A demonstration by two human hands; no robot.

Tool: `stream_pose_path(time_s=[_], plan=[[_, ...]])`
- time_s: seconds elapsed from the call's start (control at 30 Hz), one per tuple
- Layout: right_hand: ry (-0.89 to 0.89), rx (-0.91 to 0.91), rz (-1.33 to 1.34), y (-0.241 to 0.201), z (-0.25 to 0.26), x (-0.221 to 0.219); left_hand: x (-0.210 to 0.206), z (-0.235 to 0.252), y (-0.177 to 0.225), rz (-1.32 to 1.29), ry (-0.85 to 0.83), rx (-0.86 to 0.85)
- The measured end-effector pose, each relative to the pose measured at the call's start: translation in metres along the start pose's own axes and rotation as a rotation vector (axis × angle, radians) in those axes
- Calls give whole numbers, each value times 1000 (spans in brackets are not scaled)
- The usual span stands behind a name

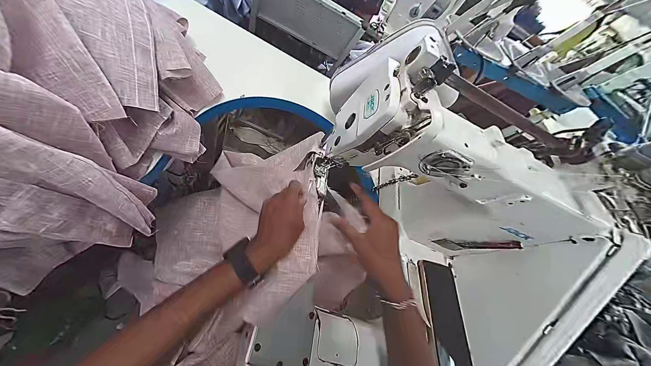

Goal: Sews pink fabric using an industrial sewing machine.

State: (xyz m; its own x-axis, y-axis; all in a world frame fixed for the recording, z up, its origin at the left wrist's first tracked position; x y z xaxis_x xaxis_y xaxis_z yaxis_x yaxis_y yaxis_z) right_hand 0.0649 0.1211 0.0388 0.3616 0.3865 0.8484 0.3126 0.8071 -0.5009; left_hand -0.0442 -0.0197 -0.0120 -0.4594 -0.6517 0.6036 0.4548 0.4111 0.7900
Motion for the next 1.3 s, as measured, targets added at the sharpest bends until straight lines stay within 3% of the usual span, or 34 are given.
stream_pose_path(time_s=[0.07,0.13,0.2,0.27,0.37,0.47,0.57,0.67,0.8,0.97,1.03,1.17,1.2,1.3], plan=[[33,-191,-126,40,9,37,-12,3,3,36,-5,68],[142,-293,-179,59,8,45,-17,-2,4,109,-66,75],[207,-170,-115,36,5,27,-17,5,4,94,-116,117],[181,41,-24,9,2,-2,-18,10,2,8,-6,66],[208,220,85,12,4,-22,-18,-2,-1,18,87,-54],[143,199,306,27,5,-23,-19,-15,-4,203,73,-138],[92,225,343,25,6,-28,-19,-12,0,271,46,-223],[43,260,225,14,1,-32,-19,-12,0,208,-37,-248],[-83,312,4,-2,-3,-27,-16,0,-1,239,75,-339],[4,402,-183,-5,-6,-28,-16,-6,1,302,68,-370],[-27,333,-58,-8,-4,-32,-16,-7,-5,169,56,-346],[-64,147,530,1,11,-55,-14,-2,-9,-44,104,-383],[-45,130,568,1,13,-61,-15,-1,-8,-51,118,-396],[127,171,343,-7,7,-64,-17,2,-5,-46,130,-403]])
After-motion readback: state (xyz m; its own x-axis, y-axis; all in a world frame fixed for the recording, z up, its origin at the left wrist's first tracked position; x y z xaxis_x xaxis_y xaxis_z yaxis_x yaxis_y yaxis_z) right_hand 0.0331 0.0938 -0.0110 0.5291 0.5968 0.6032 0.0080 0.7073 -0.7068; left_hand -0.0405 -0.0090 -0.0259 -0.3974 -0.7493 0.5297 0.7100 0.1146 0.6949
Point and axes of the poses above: each hand's wrist, its own z-axis towards the middle knuckle, its own x-axis out of the back of the hand, y = z × x, the point moved 3 cm from there along z, towards the middle knuckle, and after that the axes turned 2 degrees about z, right-handed, at the moved point
